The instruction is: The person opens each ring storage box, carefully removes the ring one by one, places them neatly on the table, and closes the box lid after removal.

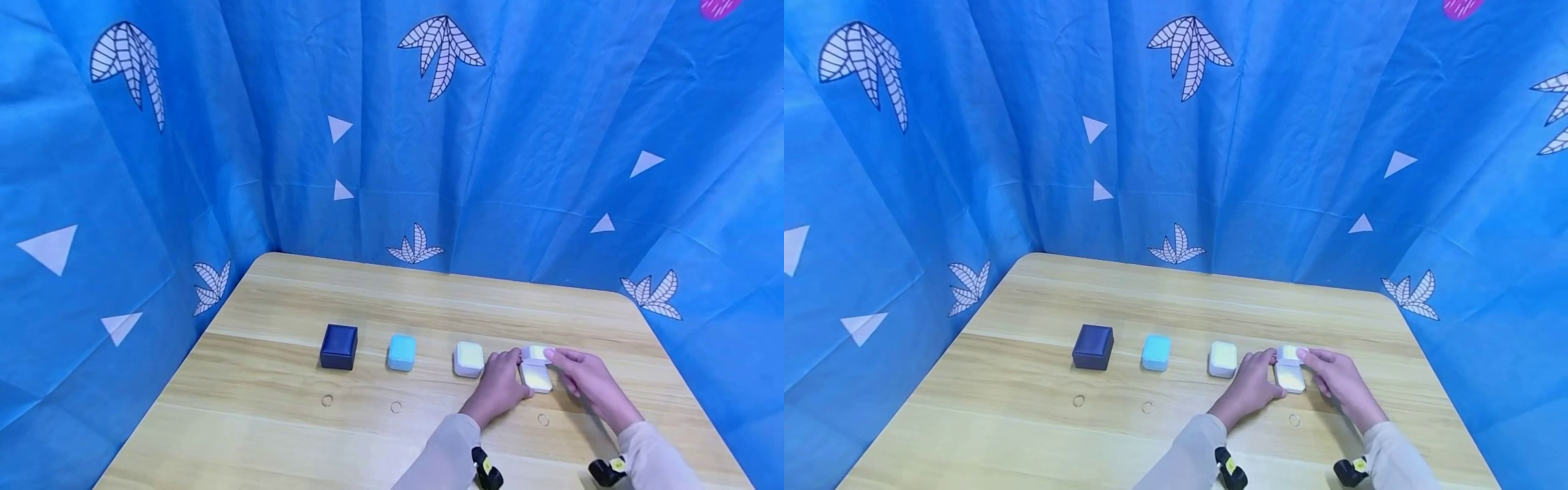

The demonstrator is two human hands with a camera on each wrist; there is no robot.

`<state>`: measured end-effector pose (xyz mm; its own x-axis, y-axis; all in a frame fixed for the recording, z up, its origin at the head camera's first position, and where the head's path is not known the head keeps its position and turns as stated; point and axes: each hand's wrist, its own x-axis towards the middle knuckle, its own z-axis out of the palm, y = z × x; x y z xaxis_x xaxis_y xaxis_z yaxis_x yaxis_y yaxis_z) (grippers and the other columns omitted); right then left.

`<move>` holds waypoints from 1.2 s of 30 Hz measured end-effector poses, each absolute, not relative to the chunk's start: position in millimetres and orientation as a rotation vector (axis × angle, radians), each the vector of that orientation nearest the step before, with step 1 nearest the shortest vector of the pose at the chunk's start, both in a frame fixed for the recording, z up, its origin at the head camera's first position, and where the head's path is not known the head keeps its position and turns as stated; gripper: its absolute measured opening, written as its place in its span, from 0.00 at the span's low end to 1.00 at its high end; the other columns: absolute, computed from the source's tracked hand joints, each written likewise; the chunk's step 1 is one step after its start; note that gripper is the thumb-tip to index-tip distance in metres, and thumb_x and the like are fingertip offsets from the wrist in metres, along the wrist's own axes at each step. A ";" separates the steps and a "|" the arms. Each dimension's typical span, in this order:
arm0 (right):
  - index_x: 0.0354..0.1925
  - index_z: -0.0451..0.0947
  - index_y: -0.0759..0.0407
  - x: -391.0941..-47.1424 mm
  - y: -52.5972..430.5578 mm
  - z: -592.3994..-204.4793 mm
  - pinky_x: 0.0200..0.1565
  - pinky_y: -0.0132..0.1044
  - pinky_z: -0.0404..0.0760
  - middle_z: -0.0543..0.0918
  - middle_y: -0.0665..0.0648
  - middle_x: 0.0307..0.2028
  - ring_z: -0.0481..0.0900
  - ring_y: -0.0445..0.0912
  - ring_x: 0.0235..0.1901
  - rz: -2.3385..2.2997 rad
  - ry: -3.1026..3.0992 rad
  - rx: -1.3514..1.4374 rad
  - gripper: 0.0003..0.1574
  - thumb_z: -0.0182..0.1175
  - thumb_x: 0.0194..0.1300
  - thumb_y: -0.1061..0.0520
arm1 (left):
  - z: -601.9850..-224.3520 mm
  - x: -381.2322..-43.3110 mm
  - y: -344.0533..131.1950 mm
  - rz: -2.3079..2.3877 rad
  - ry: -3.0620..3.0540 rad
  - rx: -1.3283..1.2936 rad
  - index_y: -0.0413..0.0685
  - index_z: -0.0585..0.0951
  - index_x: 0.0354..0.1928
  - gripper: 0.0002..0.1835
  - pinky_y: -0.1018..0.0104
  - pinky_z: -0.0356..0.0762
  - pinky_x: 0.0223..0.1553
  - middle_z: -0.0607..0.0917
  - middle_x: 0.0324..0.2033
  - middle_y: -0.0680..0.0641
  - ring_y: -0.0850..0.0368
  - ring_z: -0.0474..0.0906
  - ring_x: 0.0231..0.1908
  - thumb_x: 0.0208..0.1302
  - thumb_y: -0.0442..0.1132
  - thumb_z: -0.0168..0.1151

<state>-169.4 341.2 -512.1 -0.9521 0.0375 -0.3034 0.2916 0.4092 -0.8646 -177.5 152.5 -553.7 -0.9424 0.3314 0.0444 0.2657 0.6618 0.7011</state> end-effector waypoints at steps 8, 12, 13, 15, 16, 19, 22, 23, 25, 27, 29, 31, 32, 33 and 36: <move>0.72 0.64 0.69 -162.7 338.5 -515.8 0.16 0.32 0.66 0.67 0.45 0.14 0.63 0.38 0.14 -1.552 2.462 0.354 0.51 0.61 0.68 0.34 | -553.9 -177.6 153.6 1.104 2.806 0.507 0.54 0.73 0.68 0.44 0.73 0.71 0.59 0.82 0.57 0.60 0.64 0.73 0.53 0.47 0.48 0.82; 0.72 0.63 0.68 -160.6 338.0 -517.7 0.16 0.32 0.65 0.65 0.43 0.13 0.61 0.37 0.13 -1.589 2.435 0.355 0.50 0.62 0.68 0.35 | -554.2 -178.0 153.9 1.092 2.814 0.511 0.55 0.74 0.68 0.43 0.74 0.71 0.58 0.82 0.57 0.61 0.64 0.73 0.52 0.47 0.48 0.82; 0.72 0.63 0.68 -160.0 337.9 -518.4 0.16 0.31 0.65 0.64 0.42 0.13 0.61 0.37 0.13 -1.599 2.427 0.349 0.50 0.62 0.68 0.36 | -554.5 -178.1 154.1 1.089 2.816 0.514 0.55 0.74 0.68 0.43 0.74 0.71 0.58 0.82 0.57 0.61 0.64 0.73 0.52 0.47 0.48 0.82; 0.73 0.63 0.68 -158.8 338.1 -519.5 0.16 0.31 0.65 0.62 0.41 0.13 0.60 0.36 0.12 -1.618 2.408 0.338 0.49 0.62 0.69 0.37 | -554.7 -178.1 154.0 1.086 2.821 0.519 0.55 0.74 0.67 0.43 0.74 0.71 0.58 0.82 0.56 0.61 0.64 0.73 0.52 0.47 0.48 0.82; 0.73 0.62 0.68 -158.1 338.2 -519.9 0.16 0.30 0.64 0.62 0.40 0.13 0.59 0.36 0.12 -1.627 2.399 0.332 0.49 0.62 0.69 0.38 | -554.9 -178.0 154.0 1.084 2.823 0.523 0.55 0.74 0.67 0.42 0.74 0.71 0.58 0.82 0.56 0.60 0.64 0.73 0.52 0.47 0.48 0.82; 0.73 0.62 0.67 -155.9 338.7 -520.9 0.16 0.29 0.64 0.60 0.40 0.13 0.59 0.36 0.12 -1.636 2.384 0.299 0.47 0.62 0.70 0.40 | -555.1 -177.8 153.4 1.079 2.830 0.529 0.54 0.75 0.66 0.42 0.75 0.71 0.57 0.83 0.55 0.60 0.64 0.73 0.52 0.47 0.48 0.82; 0.75 0.59 0.66 -154.0 340.0 -521.5 0.16 0.29 0.64 0.60 0.40 0.13 0.59 0.36 0.12 -1.628 2.380 0.241 0.45 0.61 0.71 0.43 | -555.0 -177.5 152.8 1.074 2.841 0.538 0.54 0.75 0.65 0.41 0.75 0.71 0.57 0.83 0.55 0.60 0.64 0.73 0.51 0.47 0.48 0.82; 0.75 0.58 0.66 -153.4 340.4 -521.7 0.16 0.29 0.64 0.60 0.40 0.13 0.59 0.36 0.12 -1.622 2.379 0.219 0.45 0.61 0.72 0.45 | -555.0 -177.5 152.6 1.070 2.845 0.540 0.54 0.76 0.65 0.41 0.75 0.71 0.57 0.83 0.55 0.60 0.64 0.73 0.51 0.47 0.49 0.82; 0.75 0.57 0.67 -152.2 341.3 -522.1 0.16 0.29 0.65 0.67 0.41 0.16 0.59 0.36 0.12 -1.617 2.374 0.173 0.44 0.61 0.72 0.48 | -555.1 -177.4 152.7 1.068 2.850 0.546 0.55 0.76 0.65 0.40 0.75 0.71 0.56 0.83 0.54 0.60 0.64 0.73 0.50 0.47 0.49 0.82; 0.75 0.56 0.68 -150.9 342.0 -522.3 0.16 0.29 0.65 0.76 0.44 0.22 0.60 0.36 0.12 -1.612 2.373 0.133 0.44 0.61 0.72 0.52 | -555.1 -177.4 152.6 1.071 2.851 0.549 0.55 0.76 0.64 0.40 0.75 0.71 0.56 0.83 0.54 0.60 0.64 0.73 0.50 0.47 0.49 0.82; 0.75 0.55 0.69 -149.6 342.5 -522.5 0.17 0.29 0.66 0.82 0.49 0.32 0.60 0.35 0.13 -1.610 2.375 0.100 0.44 0.61 0.71 0.55 | -555.2 -177.5 152.7 1.075 2.849 0.549 0.55 0.77 0.64 0.39 0.75 0.71 0.56 0.83 0.53 0.61 0.65 0.73 0.50 0.47 0.48 0.82; 0.75 0.55 0.70 -148.8 342.7 -523.0 0.18 0.29 0.67 0.83 0.55 0.42 0.61 0.35 0.15 -1.613 2.372 0.080 0.44 0.61 0.71 0.56 | -554.6 -177.2 152.6 1.079 2.848 0.548 0.55 0.77 0.64 0.39 0.75 0.71 0.55 0.83 0.53 0.61 0.65 0.73 0.49 0.47 0.48 0.82; 0.75 0.55 0.70 -148.5 342.6 -523.3 0.20 0.29 0.69 0.82 0.59 0.47 0.64 0.36 0.17 -1.618 2.367 0.073 0.44 0.61 0.70 0.56 | -554.4 -177.2 152.6 1.077 2.847 0.546 0.55 0.77 0.64 0.39 0.75 0.71 0.55 0.83 0.53 0.61 0.65 0.72 0.49 0.47 0.48 0.82; 0.75 0.55 0.70 -148.2 342.5 -523.9 0.22 0.29 0.71 0.80 0.63 0.52 0.68 0.36 0.20 -1.623 2.361 0.068 0.44 0.62 0.70 0.57 | -554.5 -177.2 152.7 1.078 2.844 0.543 0.55 0.77 0.64 0.39 0.75 0.71 0.55 0.83 0.52 0.61 0.65 0.72 0.49 0.47 0.48 0.82; 0.75 0.55 0.69 -147.7 342.3 -526.7 0.30 0.30 0.77 0.72 0.72 0.61 0.76 0.39 0.31 -1.634 2.349 0.055 0.45 0.62 0.69 0.57 | -554.5 -177.1 152.6 1.090 2.829 0.534 0.56 0.77 0.63 0.39 0.76 0.71 0.55 0.83 0.51 0.62 0.66 0.72 0.49 0.47 0.48 0.82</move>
<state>-147.7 342.3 -526.7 -0.9605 -0.1268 -0.2478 0.1882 0.3604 -0.9136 -177.1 152.6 -554.5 -0.9379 0.3410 0.0645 0.2961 0.6894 0.6612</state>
